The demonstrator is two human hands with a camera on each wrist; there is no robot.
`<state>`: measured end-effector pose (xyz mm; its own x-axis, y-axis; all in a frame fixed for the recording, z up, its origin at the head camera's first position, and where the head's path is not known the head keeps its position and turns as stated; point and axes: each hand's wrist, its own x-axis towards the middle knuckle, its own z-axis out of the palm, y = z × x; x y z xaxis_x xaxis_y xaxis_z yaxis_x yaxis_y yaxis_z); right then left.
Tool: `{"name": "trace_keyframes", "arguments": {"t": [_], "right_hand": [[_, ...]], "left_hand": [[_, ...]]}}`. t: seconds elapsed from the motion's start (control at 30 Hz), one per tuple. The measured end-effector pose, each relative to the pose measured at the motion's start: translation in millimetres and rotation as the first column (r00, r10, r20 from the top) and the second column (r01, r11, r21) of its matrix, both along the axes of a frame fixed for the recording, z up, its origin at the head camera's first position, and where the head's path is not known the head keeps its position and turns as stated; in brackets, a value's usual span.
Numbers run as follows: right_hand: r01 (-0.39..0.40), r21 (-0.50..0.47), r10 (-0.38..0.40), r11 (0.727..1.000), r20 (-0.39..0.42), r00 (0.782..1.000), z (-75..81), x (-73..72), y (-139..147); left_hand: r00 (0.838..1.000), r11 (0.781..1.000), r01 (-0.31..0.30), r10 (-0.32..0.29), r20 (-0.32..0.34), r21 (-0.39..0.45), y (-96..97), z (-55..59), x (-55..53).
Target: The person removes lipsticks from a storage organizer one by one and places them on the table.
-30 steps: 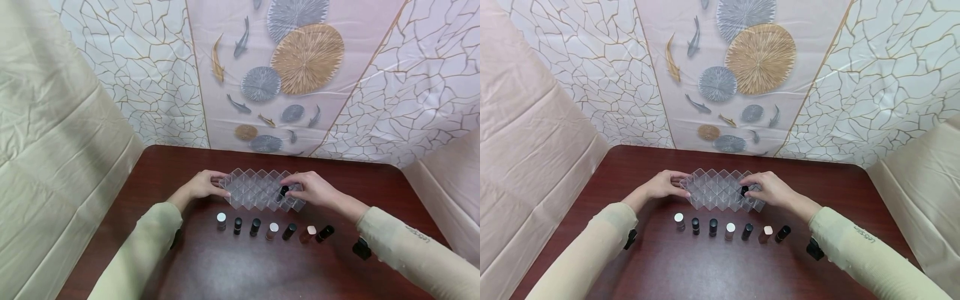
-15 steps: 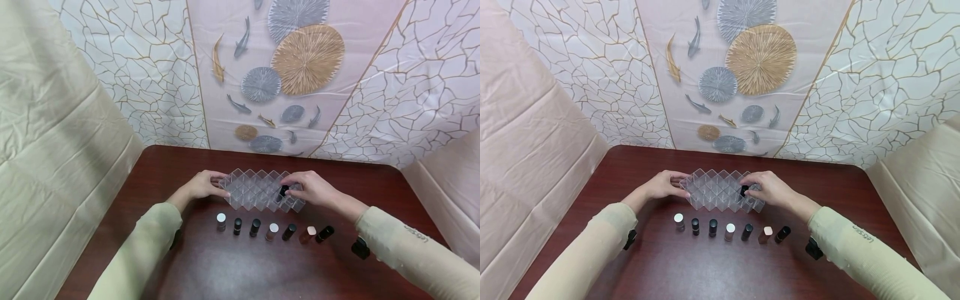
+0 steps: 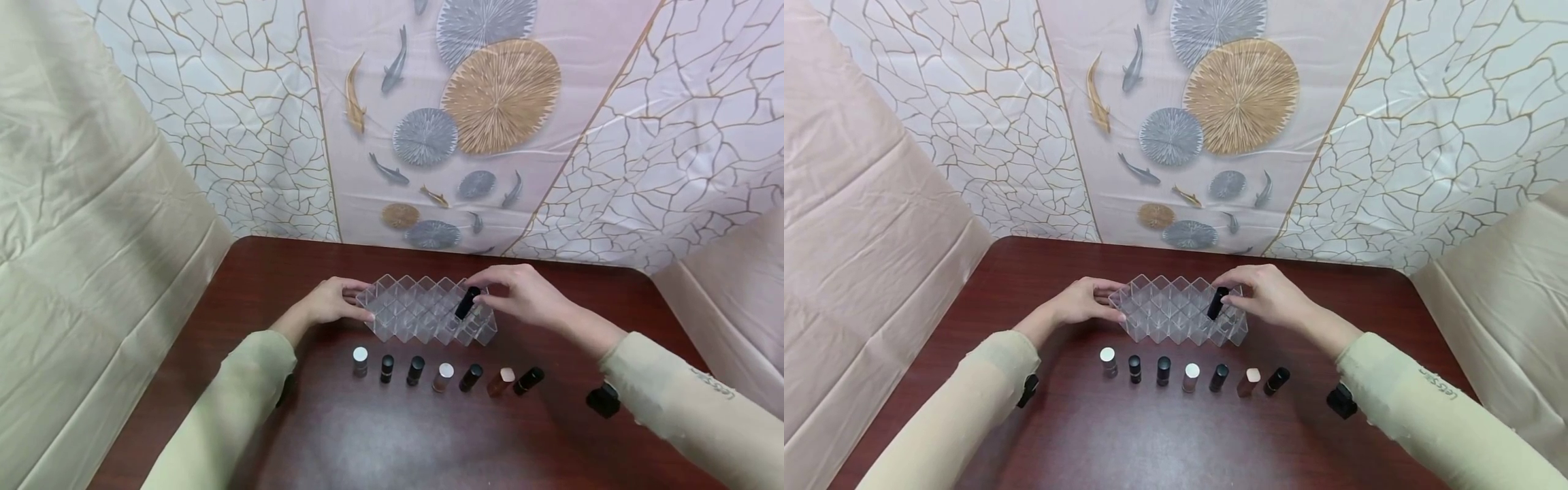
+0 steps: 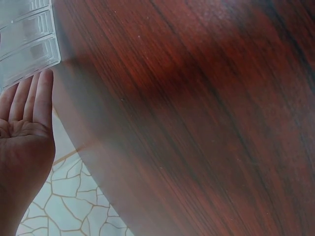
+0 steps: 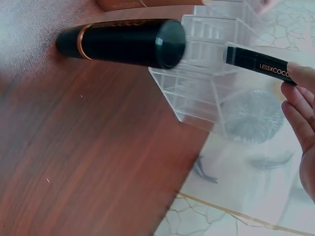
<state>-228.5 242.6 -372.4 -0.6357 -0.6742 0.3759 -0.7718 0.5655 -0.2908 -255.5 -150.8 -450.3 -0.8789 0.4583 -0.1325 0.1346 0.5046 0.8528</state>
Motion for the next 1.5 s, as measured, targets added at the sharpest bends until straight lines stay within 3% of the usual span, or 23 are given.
{"name": "trace_keyframes", "arguments": {"t": [0.3,0.53,1.07,1.5], "right_hand": [[0.014,-0.036,-0.018,0.999,-0.104,0.994,24.2,12.3,16],[0.032,-0.042,-0.037,0.999,-0.129,0.991,35.0,26.7,28],[0.103,-0.030,-0.106,0.994,-0.134,0.985,39.6,53.8,59],[0.166,-0.014,-0.167,0.986,-0.098,0.981,34.4,74.6,80]], "left_hand": [[1.000,1.000,0.001,-0.001,0.000,-0.007,-0.2,-0.3,0.7],[1.000,1.000,0.007,-0.007,-0.004,-0.012,0.2,0.6,0.8],[1.000,1.000,0.012,-0.012,-0.009,-0.021,-0.8,-2.1,-2.0],[1.000,1.000,0.024,-0.024,-0.007,-0.002,1.1,0.0,-1.8]]}}
